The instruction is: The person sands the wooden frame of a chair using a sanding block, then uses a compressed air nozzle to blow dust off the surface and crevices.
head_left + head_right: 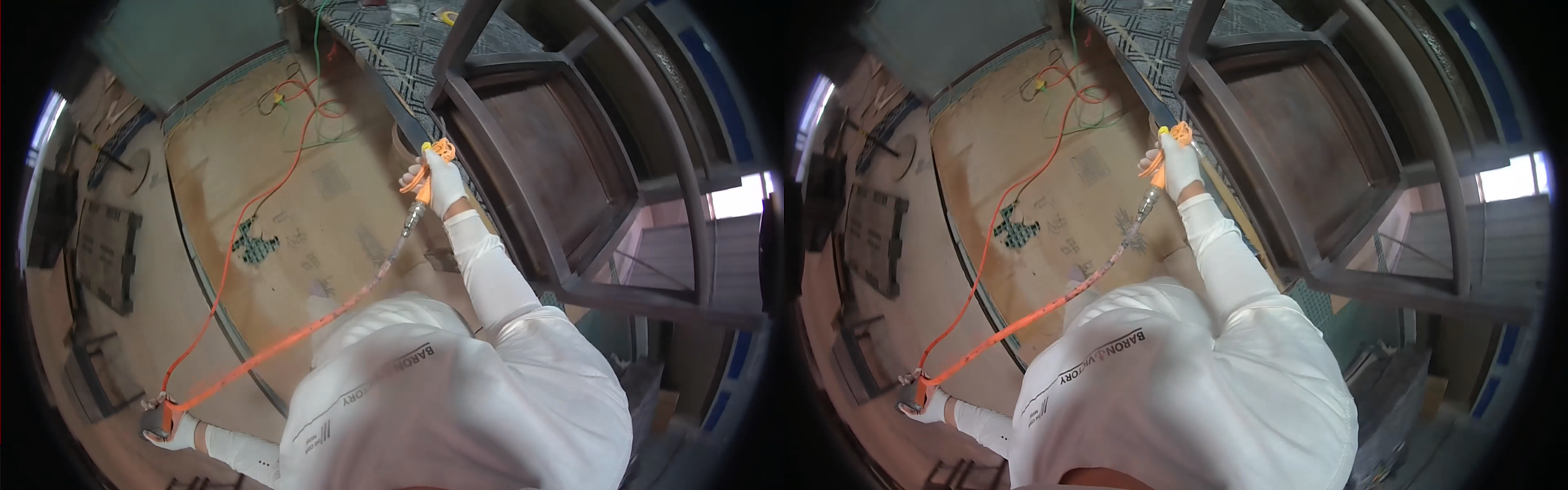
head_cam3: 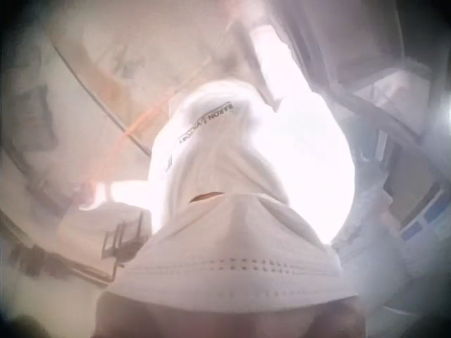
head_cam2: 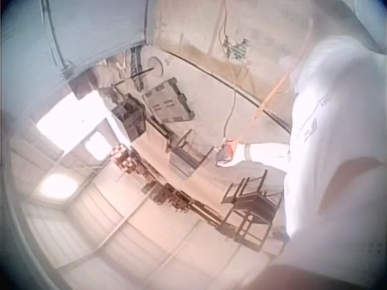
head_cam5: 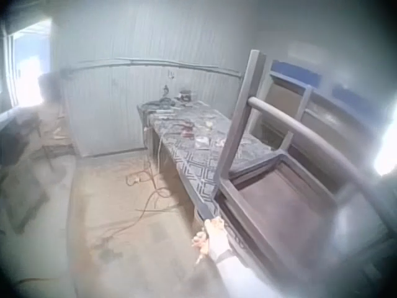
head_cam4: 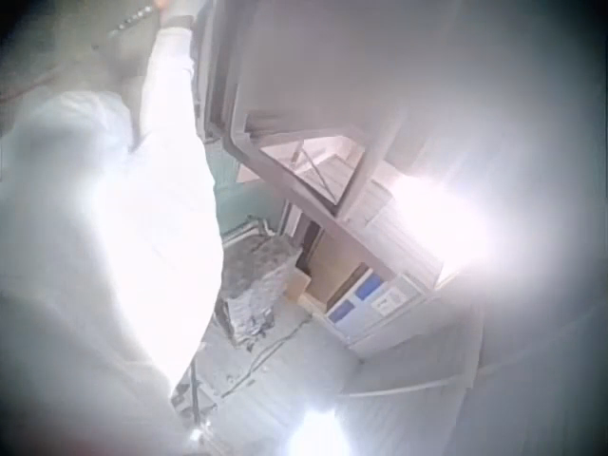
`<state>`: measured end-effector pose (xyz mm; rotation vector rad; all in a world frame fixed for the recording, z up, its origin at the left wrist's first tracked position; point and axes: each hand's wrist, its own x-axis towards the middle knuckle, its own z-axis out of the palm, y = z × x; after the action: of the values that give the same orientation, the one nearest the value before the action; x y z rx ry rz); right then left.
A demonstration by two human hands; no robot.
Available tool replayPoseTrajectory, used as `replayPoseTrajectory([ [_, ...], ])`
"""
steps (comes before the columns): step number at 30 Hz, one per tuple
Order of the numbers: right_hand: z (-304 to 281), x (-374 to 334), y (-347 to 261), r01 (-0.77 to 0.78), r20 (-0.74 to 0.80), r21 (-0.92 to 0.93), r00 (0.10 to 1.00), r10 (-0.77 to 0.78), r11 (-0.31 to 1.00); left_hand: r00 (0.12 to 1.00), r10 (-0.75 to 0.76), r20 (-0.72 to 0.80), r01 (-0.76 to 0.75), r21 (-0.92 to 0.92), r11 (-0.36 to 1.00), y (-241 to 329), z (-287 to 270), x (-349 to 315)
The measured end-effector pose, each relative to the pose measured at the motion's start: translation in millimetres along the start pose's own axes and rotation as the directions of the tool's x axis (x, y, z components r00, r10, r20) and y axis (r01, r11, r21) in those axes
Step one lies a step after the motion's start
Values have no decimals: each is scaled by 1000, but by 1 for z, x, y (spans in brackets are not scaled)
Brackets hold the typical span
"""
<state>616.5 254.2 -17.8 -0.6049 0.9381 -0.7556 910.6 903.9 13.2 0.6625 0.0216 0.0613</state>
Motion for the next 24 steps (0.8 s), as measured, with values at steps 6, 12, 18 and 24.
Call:
replayPoseTrajectory([
  [6,69,-26,-27,233,-153,-297,946,-286,926,993,-105,55,98,108,989,-68,111,156],
  [12,64,-1,5,107,-291,-755,828,-478,646,997,-48,55,33,252,967,-170,233,245],
  [18,117,37,-12,125,-366,-479,871,-328,869,997,79,16,-79,421,904,-263,328,267],
  [24,157,111,-48,281,-7,60,960,-281,958,995,-45,88,-20,632,775,-341,323,389],
])
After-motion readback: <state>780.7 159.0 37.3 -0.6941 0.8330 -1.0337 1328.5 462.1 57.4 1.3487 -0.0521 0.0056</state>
